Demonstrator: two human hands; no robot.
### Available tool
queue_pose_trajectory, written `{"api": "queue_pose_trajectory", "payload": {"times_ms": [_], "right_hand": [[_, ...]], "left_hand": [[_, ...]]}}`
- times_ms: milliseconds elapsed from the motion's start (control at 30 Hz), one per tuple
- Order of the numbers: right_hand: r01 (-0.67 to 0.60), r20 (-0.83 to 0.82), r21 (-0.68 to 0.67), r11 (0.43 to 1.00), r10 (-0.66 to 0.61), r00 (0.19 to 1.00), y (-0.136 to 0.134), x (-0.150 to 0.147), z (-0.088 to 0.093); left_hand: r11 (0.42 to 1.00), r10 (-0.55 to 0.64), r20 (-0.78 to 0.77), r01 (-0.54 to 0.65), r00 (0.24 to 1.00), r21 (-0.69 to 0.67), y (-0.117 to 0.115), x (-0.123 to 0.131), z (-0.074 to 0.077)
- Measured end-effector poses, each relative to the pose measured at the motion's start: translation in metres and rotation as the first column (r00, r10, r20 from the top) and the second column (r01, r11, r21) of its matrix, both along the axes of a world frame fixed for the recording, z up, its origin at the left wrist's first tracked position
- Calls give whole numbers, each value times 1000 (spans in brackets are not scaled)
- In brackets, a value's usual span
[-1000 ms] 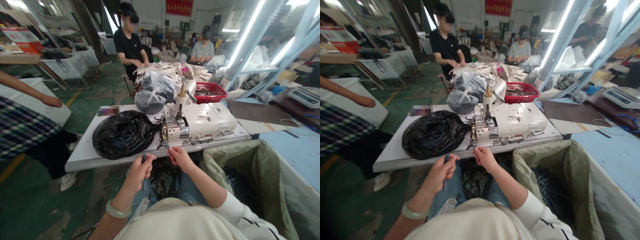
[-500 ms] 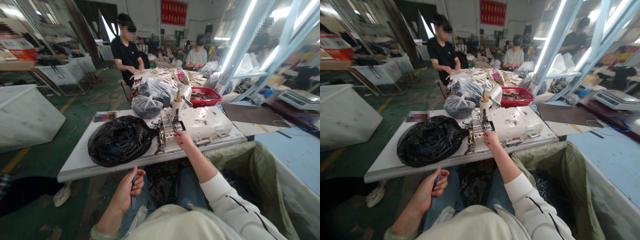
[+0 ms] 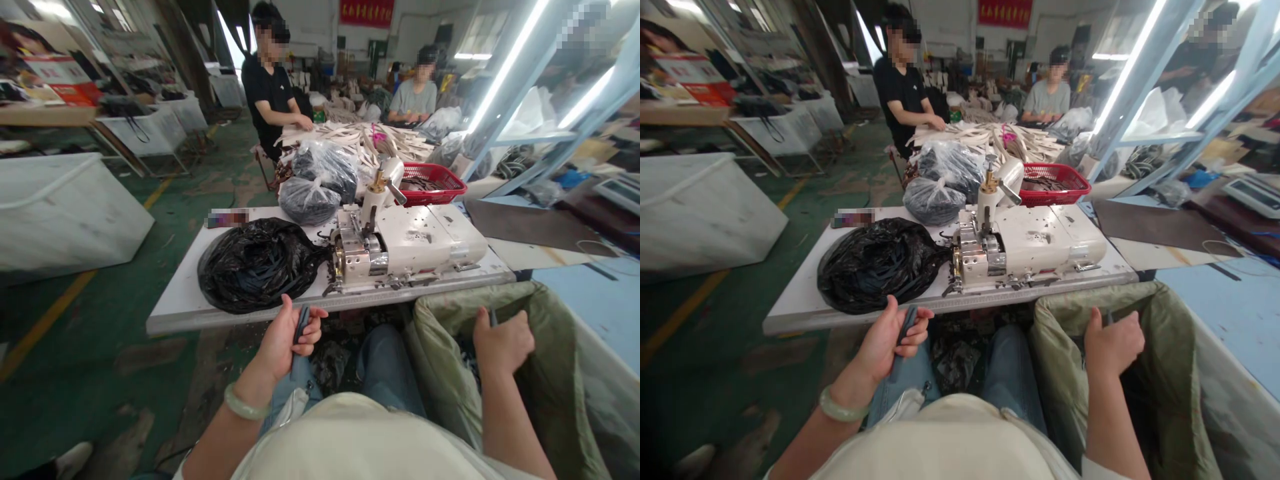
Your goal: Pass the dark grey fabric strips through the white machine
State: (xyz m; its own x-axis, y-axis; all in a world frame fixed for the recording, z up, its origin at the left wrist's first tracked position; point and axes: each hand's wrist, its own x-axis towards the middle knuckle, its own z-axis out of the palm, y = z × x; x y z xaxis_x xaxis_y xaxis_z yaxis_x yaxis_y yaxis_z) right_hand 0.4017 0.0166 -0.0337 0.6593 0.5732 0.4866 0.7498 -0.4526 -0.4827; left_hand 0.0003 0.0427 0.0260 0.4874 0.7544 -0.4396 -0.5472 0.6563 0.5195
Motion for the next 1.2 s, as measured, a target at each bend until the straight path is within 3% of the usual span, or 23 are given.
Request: {"api": "queue_pose_trajectory", "payload": {"times_ms": [67, 100, 133, 167, 233, 300, 367, 433, 467, 533, 600, 633, 733, 800, 900, 967, 1033, 1133, 1200], "right_hand": [[-135, -188, 58, 989, 144, 972, -8, -21, 6], [-281, -352, 103, 954, 300, 887, -7, -42, 12], [-452, -526, 166, 877, 466, 711, -2, -68, 19], [-586, -652, 259, 768, 587, 480, 3, -96, 26], [-724, -735, 410, 555, 671, 99, 16, -149, 40], [-795, -754, 456, 401, 648, -106, 25, -188, 49], [-841, -787, 447, 304, 581, -208, 30, -208, 51], [-855, -816, 436, 281, 523, -245, 33, -213, 48], [-842, -824, 439, 314, 515, -237, 34, -212, 44], [-773, -827, 455, 442, 533, -182, 37, -206, 36], [-640, -814, 500, 584, 570, -115, 40, -198, 29], [-571, -799, 530, 627, 596, -87, 42, -194, 27], [-450, -727, 606, 656, 686, 22, 41, -185, 26], [-473, -649, 624, 622, 750, 129, 35, -182, 30], [-614, -423, 611, 500, 861, 281, 17, -181, 38], [-705, -266, 588, 396, 918, 295, 5, -178, 42], [-776, -221, 559, 292, 955, 200, -3, -173, 42], [-836, -425, 528, 147, 898, -110, -2, -165, 37], [-839, -595, 516, 170, 776, -208, 6, -167, 32]], "left_hand": [[997, -77, 3, 77, 997, 26, 3, 9, 2], [992, -119, 5, 119, 993, 33, 4, 15, 2], [986, -162, 4, 162, 987, 36, 5, 20, 2], [979, -201, 1, 201, 980, 35, 5, 26, 1], [964, -264, -24, 265, 964, 23, 2, 35, 0], [948, -317, -58, 318, 947, -1, -4, 41, 0], [939, -343, -96, 343, 934, -20, -11, 41, 0], [941, -336, -141, 337, 931, -20, -18, 36, 1], [944, -326, -164, 329, 931, -10, -21, 31, 1], [948, -309, -201, 317, 930, 9, -26, 22, 2], [949, -304, -228, 315, 925, 15, -29, 12, 1], [953, -292, -237, 304, 926, 14, -30, 7, 0], [977, -205, -236, 211, 950, 2, -28, 2, -4], [988, -153, -201, 153, 968, -12, -25, 4, -7], [992, -128, -171, 129, 977, -5, -19, 14, -6], [994, -93, -214, 105, 972, 45, -16, 19, -4], [989, -9, -300, 52, 954, 136, -14, 20, -2], [950, 123, -438, 21, 891, 310, -11, 18, 0], [916, 130, -524, 100, 842, 389, -10, 17, 1]]}}
